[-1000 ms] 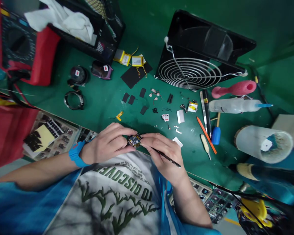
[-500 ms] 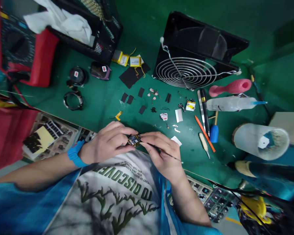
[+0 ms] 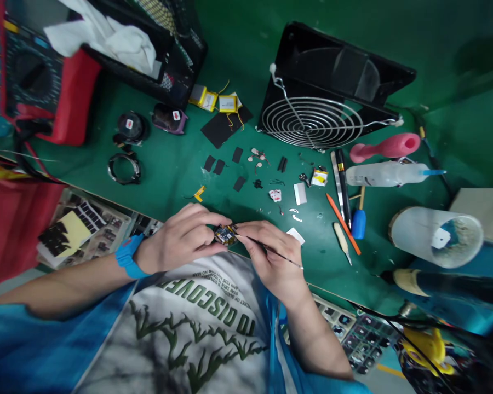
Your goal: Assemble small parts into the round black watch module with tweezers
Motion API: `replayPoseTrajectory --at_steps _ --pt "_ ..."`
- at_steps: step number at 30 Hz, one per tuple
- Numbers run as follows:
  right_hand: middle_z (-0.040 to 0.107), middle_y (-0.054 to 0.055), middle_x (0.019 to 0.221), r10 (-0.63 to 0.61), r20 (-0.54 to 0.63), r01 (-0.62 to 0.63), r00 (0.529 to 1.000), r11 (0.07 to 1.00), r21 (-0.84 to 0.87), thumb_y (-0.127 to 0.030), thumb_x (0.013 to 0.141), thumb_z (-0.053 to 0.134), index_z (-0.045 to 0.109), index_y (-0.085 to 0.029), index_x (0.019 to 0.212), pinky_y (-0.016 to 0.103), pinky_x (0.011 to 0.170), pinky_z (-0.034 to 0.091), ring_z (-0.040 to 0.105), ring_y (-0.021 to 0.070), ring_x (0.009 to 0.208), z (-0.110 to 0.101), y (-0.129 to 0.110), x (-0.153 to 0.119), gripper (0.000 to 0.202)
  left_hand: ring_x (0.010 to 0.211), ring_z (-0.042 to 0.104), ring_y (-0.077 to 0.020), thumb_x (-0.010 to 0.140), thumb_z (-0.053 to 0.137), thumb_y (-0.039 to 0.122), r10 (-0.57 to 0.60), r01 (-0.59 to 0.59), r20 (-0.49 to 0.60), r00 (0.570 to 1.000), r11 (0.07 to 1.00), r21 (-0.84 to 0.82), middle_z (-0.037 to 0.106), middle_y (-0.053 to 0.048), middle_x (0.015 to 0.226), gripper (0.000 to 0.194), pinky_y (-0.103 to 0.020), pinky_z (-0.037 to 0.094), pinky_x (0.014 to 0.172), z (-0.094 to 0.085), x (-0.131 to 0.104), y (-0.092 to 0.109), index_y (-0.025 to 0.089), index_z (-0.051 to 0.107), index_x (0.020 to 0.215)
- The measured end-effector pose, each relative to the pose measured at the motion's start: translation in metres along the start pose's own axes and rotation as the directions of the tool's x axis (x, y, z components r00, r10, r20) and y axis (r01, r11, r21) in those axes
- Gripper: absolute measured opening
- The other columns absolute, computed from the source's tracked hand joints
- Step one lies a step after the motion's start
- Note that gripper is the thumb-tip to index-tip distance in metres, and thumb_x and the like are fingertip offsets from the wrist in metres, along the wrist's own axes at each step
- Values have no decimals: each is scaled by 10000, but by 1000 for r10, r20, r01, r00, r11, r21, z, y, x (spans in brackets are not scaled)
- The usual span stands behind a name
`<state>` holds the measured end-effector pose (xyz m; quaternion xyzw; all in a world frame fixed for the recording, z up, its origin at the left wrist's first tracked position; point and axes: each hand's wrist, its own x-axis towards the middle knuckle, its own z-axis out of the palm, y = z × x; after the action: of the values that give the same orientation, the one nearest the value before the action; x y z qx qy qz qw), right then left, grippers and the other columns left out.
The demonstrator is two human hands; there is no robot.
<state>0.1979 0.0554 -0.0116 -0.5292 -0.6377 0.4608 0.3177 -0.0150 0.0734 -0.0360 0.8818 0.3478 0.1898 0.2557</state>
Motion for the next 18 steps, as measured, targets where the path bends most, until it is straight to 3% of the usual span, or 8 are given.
replayPoseTrajectory --at_steps 18 --pt "750 22 909 -56 41 61 998 992 -108 -132 872 609 671 -192 939 232 802 607 728 129 867 1 -6 3 109 851 512 -124 877 580 369 -17 16 -28 999 999 -29 586 -19 1120 234 -301 452 759 4 -5 0 186 444 821"
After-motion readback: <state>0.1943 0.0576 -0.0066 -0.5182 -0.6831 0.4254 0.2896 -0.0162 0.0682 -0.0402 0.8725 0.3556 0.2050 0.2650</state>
